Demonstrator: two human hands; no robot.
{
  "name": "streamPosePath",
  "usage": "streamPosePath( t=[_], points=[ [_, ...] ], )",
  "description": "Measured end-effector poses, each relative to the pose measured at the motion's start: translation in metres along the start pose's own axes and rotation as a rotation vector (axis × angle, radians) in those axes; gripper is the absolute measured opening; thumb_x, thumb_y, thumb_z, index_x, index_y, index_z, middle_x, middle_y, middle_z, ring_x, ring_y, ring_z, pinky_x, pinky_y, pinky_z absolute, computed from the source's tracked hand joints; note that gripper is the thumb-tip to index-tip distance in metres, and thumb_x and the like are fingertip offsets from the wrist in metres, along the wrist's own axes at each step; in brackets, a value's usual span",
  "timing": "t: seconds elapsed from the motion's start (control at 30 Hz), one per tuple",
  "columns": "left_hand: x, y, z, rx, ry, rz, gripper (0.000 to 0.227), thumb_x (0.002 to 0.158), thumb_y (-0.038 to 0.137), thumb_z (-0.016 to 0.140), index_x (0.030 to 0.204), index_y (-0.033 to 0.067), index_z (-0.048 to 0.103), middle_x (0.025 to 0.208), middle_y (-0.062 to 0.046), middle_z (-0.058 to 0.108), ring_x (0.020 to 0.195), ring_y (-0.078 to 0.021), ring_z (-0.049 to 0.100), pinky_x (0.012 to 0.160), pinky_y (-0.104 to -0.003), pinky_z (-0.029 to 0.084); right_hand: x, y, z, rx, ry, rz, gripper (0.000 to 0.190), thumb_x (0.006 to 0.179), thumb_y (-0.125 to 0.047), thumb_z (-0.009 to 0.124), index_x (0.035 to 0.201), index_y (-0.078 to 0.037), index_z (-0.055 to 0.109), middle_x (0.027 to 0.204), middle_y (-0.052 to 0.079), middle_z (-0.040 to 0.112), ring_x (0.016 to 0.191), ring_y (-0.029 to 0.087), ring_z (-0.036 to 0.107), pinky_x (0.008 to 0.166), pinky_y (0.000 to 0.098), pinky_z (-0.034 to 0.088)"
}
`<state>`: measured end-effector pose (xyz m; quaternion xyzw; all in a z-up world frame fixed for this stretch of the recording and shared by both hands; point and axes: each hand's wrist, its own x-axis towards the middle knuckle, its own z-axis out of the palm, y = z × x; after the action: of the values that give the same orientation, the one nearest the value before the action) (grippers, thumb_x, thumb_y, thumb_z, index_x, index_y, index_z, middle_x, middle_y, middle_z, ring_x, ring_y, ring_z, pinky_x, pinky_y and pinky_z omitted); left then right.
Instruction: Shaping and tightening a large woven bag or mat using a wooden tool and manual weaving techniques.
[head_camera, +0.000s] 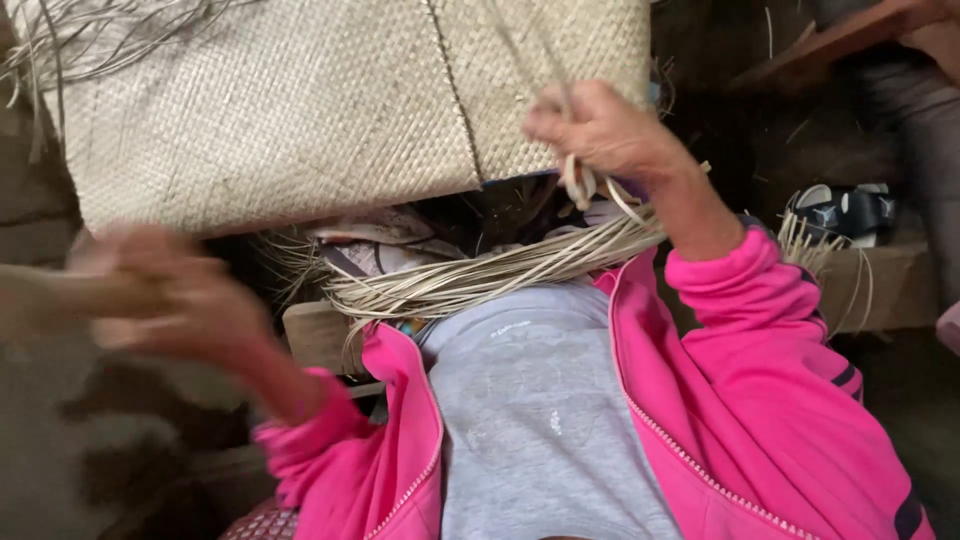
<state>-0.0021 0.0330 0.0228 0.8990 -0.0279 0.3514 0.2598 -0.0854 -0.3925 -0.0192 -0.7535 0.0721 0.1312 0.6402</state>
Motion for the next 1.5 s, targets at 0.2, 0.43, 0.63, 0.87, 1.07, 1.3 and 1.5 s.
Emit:
streamPosePath(
  t=[0.2, 0.43, 0.63, 0.87, 1.07, 1.3, 1.5],
  points=[
    [-0.068, 0.125, 0.038, -1.108, -0.867, -0.746, 0.038, 0.078, -0.005, 0.073, 0.116, -0.0052, 0.071, 0.047, -0.004, 0.049, 0.041, -0.0119, 0.05, 0.042, -0.022, 0.041, 0.019, -0.047, 0.069, 0.214, -0.482, 0.3, 0.032, 0.102, -0.033, 0.063, 0.093, -0.002, 0.063, 0.051, 0.01, 0.058, 0.041, 0.019, 0.065, 0.039, 0.0308, 0.056],
    [-0.077, 0.111, 0.078, -1.402, -0.805, -0.702, 0.019, 0.093, 0.009, 0.07, 0.085, -0.0078, 0.068, 0.046, -0.016, 0.049, 0.034, -0.0186, 0.046, 0.034, -0.025, 0.036, 0.024, -0.032, 0.065, 0.166, -0.591, 0.288, 0.028, 0.102, -0.03, 0.064, 0.09, -0.005, 0.066, 0.061, 0.015, 0.067, 0.055, 0.025, 0.074, 0.045, 0.0338, 0.06],
    [-0.071, 0.123, 0.066, -1.413, -0.932, -0.696, 0.019, 0.094, 0.009, 0.069, 0.11, 0.0005, 0.064, 0.072, 0.0, 0.062, 0.051, -0.0052, 0.046, 0.045, -0.019, 0.036, 0.019, -0.078, 0.071, -0.128, -0.597, 0.237, 0.025, 0.1, -0.023, 0.058, 0.103, -0.001, 0.07, 0.081, 0.01, 0.071, 0.056, 0.019, 0.066, 0.048, 0.0301, 0.058],
    [-0.064, 0.1, 0.068, -1.645, -0.7, -0.914, 0.013, 0.1, 0.016, 0.065, 0.095, 0.0051, 0.06, 0.063, -0.006, 0.059, 0.042, -0.0075, 0.037, 0.039, -0.021, 0.032, -0.097, -0.139, 0.007, -0.087, 0.181, -0.337, 0.04, 0.091, 0.012, 0.036, 0.128, 0.016, 0.049, 0.117, 0.023, 0.053, 0.073, 0.021, 0.054, 0.069, 0.0247, 0.05],
    [-0.061, 0.102, 0.066, -1.661, -0.746, -0.996, 0.016, 0.098, 0.019, 0.068, 0.094, 0.0063, 0.059, 0.058, -0.001, 0.053, 0.042, -0.0065, 0.041, 0.038, -0.022, 0.035, -0.125, -0.101, -0.015, -0.182, 0.043, -0.222, 0.024, 0.095, 0.011, 0.045, 0.079, 0.009, 0.064, 0.083, 0.016, 0.069, 0.068, 0.022, 0.065, 0.071, 0.0262, 0.054],
    [-0.075, 0.101, 0.074, -1.696, -0.791, -0.81, 0.021, 0.097, 0.023, 0.071, 0.096, 0.0062, 0.058, 0.069, -0.003, 0.057, 0.05, -0.0076, 0.051, 0.041, -0.021, 0.039, -0.047, -0.023, 0.059, 0.267, -0.259, 0.181, 0.048, 0.104, -0.034, 0.048, 0.121, 0.008, 0.065, 0.092, 0.018, 0.073, 0.081, 0.023, 0.071, 0.074, 0.0301, 0.06],
    [-0.082, 0.107, 0.062, -1.437, -0.842, -0.747, 0.063, 0.094, 0.033, 0.074, 0.142, -0.0001, 0.051, 0.065, 0.008, 0.052, 0.047, -0.0046, 0.045, 0.042, -0.021, 0.041, -0.032, -0.004, 0.085, 0.805, -0.23, 0.169, 0.024, 0.104, -0.018, 0.06, 0.097, 0.004, 0.064, 0.066, 0.006, 0.057, 0.054, 0.012, 0.052, 0.052, 0.0233, 0.05]
  ],
)
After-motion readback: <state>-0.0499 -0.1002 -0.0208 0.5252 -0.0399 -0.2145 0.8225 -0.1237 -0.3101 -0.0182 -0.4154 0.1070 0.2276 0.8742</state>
